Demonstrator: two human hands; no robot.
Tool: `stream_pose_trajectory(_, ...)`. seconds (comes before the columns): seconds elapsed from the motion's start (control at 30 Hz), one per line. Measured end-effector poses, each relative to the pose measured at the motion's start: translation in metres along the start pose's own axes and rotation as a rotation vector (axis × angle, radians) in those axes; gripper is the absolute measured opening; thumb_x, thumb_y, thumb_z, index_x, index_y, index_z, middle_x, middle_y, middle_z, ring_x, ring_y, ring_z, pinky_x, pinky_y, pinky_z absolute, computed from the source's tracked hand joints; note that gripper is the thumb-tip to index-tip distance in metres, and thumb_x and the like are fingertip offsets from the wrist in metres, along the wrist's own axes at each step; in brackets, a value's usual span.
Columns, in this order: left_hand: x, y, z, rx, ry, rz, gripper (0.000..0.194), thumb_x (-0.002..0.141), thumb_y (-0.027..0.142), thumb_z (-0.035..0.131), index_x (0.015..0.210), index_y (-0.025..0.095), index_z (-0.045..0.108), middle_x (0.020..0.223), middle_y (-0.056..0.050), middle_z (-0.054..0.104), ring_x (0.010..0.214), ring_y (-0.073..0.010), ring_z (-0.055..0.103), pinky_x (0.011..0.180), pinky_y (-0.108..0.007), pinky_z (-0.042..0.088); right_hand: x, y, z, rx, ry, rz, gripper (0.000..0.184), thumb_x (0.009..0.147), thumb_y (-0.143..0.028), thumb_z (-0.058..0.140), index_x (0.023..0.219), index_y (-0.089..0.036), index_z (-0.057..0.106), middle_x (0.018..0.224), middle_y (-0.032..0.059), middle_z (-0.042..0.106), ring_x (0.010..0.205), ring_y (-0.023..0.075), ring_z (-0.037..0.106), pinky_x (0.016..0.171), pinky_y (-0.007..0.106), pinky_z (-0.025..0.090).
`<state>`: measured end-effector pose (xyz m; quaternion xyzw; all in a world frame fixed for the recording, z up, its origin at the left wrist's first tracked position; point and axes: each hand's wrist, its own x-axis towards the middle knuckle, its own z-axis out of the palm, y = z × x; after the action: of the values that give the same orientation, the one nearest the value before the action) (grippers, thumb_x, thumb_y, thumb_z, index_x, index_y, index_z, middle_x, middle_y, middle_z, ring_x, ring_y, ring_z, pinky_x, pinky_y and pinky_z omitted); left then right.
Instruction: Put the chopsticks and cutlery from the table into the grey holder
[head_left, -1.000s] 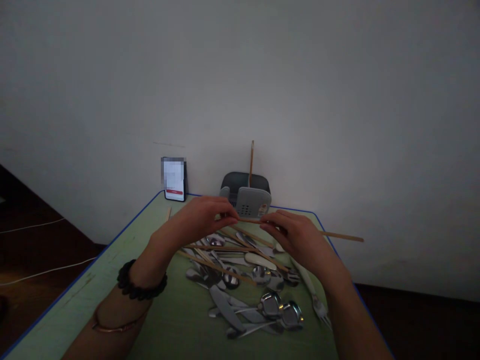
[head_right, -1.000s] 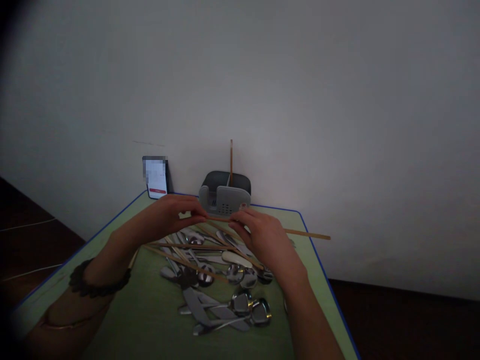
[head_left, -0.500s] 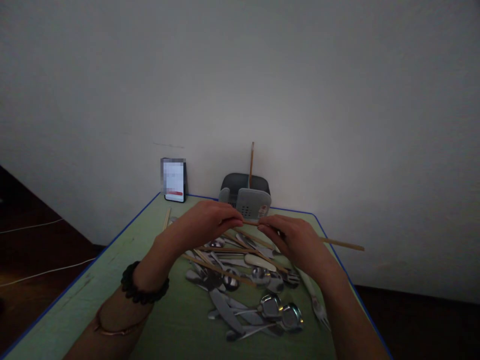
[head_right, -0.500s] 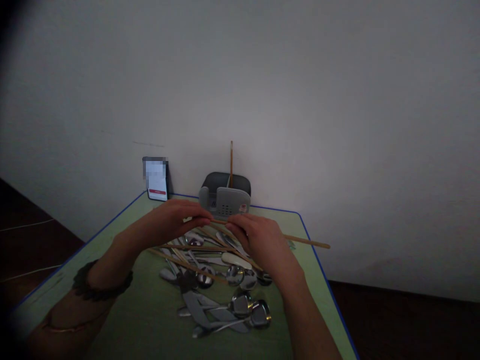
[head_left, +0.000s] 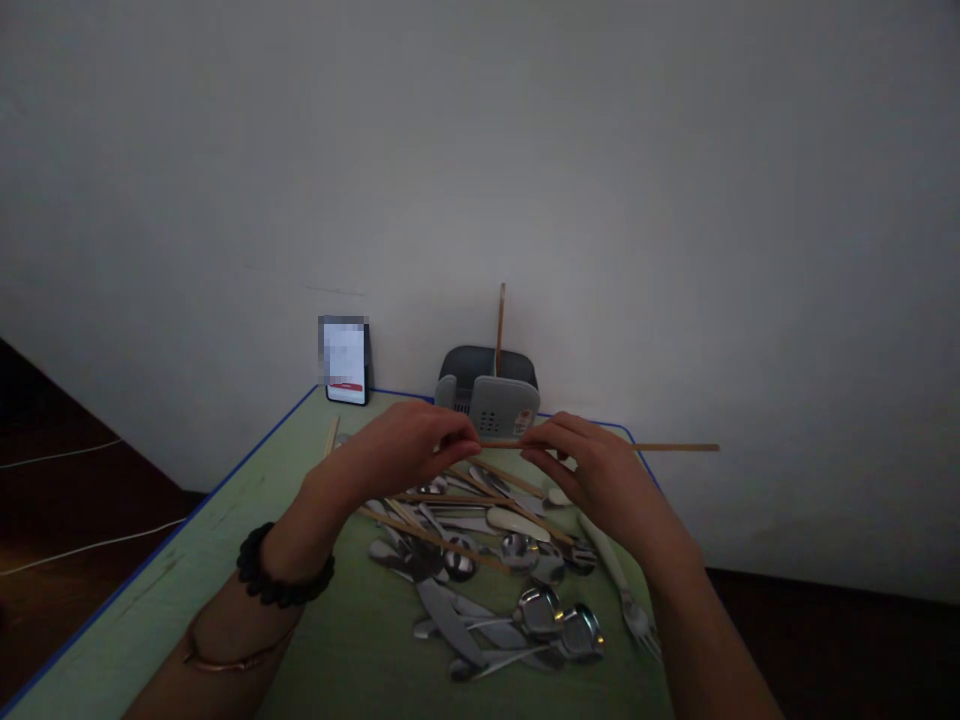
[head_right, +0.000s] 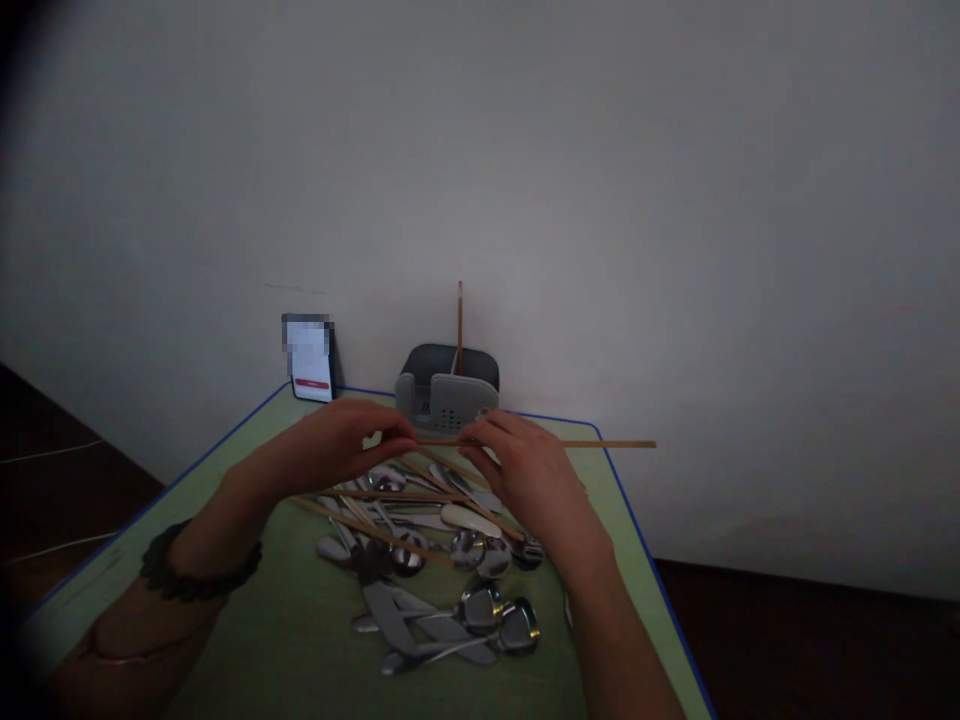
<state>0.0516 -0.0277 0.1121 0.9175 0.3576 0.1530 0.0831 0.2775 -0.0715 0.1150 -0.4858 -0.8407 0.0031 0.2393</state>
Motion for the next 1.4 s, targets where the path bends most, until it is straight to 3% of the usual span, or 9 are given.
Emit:
stream_pose_trajectory(0.17, 0.0, -0.001, 0.0, 0.008, -0.022, 0.013, 0.028, 0.094, 0.033, 0.043, 0.089, 0.017, 0.065, 0.076, -0.003, 0.068, 0.067, -0.0149, 0.06, 0.061, -0.024, 0.04, 0.0, 0.004, 0.001, -0.009, -0.042, 0.023, 0.02, 0.091, -0.031, 0.051, 0.093, -0.022, 0.069, 0.087, 0.0048, 0.071, 0.071, 0.0154, 0.064, 0.067, 0.027, 0.046)
stream_pose_trajectory(0.47, -0.009, -0.03, -0.01, -0.082, 0.027, -0.091, 0.027, 0.091, 0.038, 0.047, 0.087, 0.018, 0.064, 0.075, 0.0, 0.066, 0.063, -0.0116, 0.057, 0.06, -0.021, 0.04, -0.008, 0.028, -0.017, 0.006, -0.084, 0.1, 0.024, 0.09, -0.037, 0.051, 0.086, -0.022, 0.069, 0.082, 0.0029, 0.073, 0.068, 0.016, 0.065, 0.06, 0.025, 0.045)
stream_pose_trajectory(0.63, -0.005, -0.015, -0.003, -0.046, -0.027, -0.077, 0.028, 0.094, 0.036, 0.041, 0.088, 0.018, 0.061, 0.074, -0.001, 0.065, 0.065, -0.0139, 0.058, 0.058, -0.023, 0.038, -0.007, 0.02, -0.012, -0.009, -0.094, 0.069, 0.025, 0.092, -0.036, 0.048, 0.088, -0.022, 0.069, 0.087, 0.0039, 0.073, 0.075, 0.017, 0.066, 0.066, 0.026, 0.046)
stream_pose_trajectory(0.8, 0.003, 0.004, 0.008, 0.048, -0.026, -0.026, 0.028, 0.096, 0.034, 0.036, 0.091, 0.017, 0.058, 0.071, -0.003, 0.064, 0.064, -0.0163, 0.059, 0.056, -0.024, 0.035, -0.005, 0.009, -0.005, -0.075, -0.115, 0.077, 0.03, 0.093, -0.037, 0.044, 0.082, -0.021, 0.068, 0.077, 0.0034, 0.071, 0.066, 0.0149, 0.063, 0.06, 0.024, 0.041)
stream_pose_trajectory(1.0, 0.003, 0.005, 0.007, 0.047, 0.004, 0.001, 0.028, 0.094, 0.035, 0.039, 0.088, 0.017, 0.059, 0.06, 0.0, 0.059, 0.055, -0.0137, 0.055, 0.052, -0.023, 0.031, -0.006, 0.009, -0.008, -0.07, -0.122, 0.092, 0.029, 0.091, -0.036, 0.047, 0.077, -0.021, 0.067, 0.071, 0.0015, 0.068, 0.059, 0.0123, 0.059, 0.055, 0.022, 0.038)
stream_pose_trajectory(1.1, 0.003, 0.002, 0.006, 0.005, -0.008, 0.029, 0.029, 0.095, 0.034, 0.038, 0.09, 0.017, 0.06, 0.063, 0.0, 0.06, 0.056, -0.0127, 0.055, 0.053, -0.022, 0.033, -0.006, 0.012, -0.01, -0.047, -0.128, 0.073, 0.028, 0.092, -0.035, 0.046, 0.083, -0.021, 0.069, 0.075, 0.0022, 0.069, 0.062, 0.0129, 0.061, 0.057, 0.023, 0.04)
stream_pose_trajectory(1.3, -0.003, -0.013, -0.003, -0.148, 0.019, 0.004, 0.03, 0.094, 0.032, 0.038, 0.104, 0.019, 0.064, 0.089, -0.003, 0.07, 0.074, -0.0132, 0.062, 0.066, -0.021, 0.043, -0.01, 0.025, -0.017, 0.025, -0.092, 0.023, 0.027, 0.093, -0.033, 0.045, 0.098, -0.022, 0.069, 0.088, 0.0045, 0.072, 0.076, 0.016, 0.065, 0.069, 0.026, 0.048)
stream_pose_trajectory(1.4, -0.007, -0.023, -0.009, -0.166, 0.076, -0.02, 0.033, 0.094, 0.033, 0.038, 0.104, 0.019, 0.066, 0.084, -0.002, 0.071, 0.072, -0.0122, 0.062, 0.066, -0.02, 0.045, -0.012, 0.03, -0.023, 0.023, -0.046, 0.033, 0.027, 0.092, -0.034, 0.046, 0.098, -0.022, 0.07, 0.088, 0.0048, 0.072, 0.076, 0.0165, 0.066, 0.069, 0.027, 0.05)
